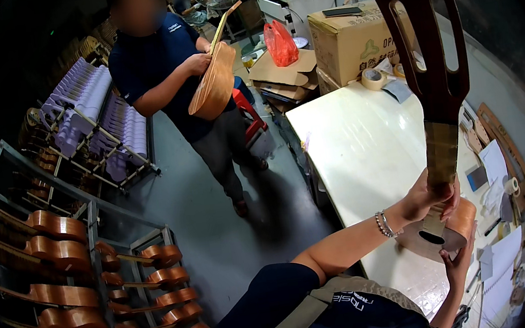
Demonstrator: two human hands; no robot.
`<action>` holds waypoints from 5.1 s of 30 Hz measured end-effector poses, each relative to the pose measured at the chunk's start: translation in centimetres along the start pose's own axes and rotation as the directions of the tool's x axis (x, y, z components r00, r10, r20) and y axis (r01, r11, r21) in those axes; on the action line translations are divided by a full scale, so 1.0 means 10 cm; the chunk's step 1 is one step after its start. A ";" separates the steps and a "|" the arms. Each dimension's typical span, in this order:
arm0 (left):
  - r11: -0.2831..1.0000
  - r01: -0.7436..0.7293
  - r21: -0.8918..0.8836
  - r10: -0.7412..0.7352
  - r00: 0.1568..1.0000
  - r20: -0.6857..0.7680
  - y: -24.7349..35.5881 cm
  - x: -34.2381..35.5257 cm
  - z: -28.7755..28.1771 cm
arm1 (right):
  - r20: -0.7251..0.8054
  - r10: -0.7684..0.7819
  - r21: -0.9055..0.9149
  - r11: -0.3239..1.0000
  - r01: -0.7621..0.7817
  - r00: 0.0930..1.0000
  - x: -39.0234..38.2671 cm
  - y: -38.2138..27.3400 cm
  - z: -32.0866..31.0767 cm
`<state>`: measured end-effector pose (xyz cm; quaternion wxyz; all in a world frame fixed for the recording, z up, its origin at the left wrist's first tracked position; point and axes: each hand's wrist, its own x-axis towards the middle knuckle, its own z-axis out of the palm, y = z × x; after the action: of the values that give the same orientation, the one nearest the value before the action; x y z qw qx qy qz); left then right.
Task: The person sands the wooden body and neck of a ukulele using a piece of sandpaper and then removes the resulting dust using an air blow gun.
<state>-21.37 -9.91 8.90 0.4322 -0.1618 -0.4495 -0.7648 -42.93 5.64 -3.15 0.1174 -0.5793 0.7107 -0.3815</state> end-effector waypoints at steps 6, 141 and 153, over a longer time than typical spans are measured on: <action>1.000 -0.005 0.022 0.005 1.000 -0.010 0.01 0.01 0.04 | 0.010 -0.010 0.032 0.999 0.010 1.000 0.00 0.00 0.00; 0.829 0.516 0.214 0.328 -0.140 -0.934 0.03 -1.91 -1.27 | 0.099 -0.007 0.330 0.943 -0.027 0.995 0.32 -0.31 0.75; 0.778 0.587 0.222 0.296 -0.031 -0.955 0.04 -1.78 -1.53 | 0.131 -0.041 0.230 0.973 0.010 0.991 0.37 -0.44 0.51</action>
<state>-8.70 -13.41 -10.55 0.5484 0.6282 -0.2310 -0.5012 -37.73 -0.02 -2.59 0.2259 -0.5955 0.6449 -0.4224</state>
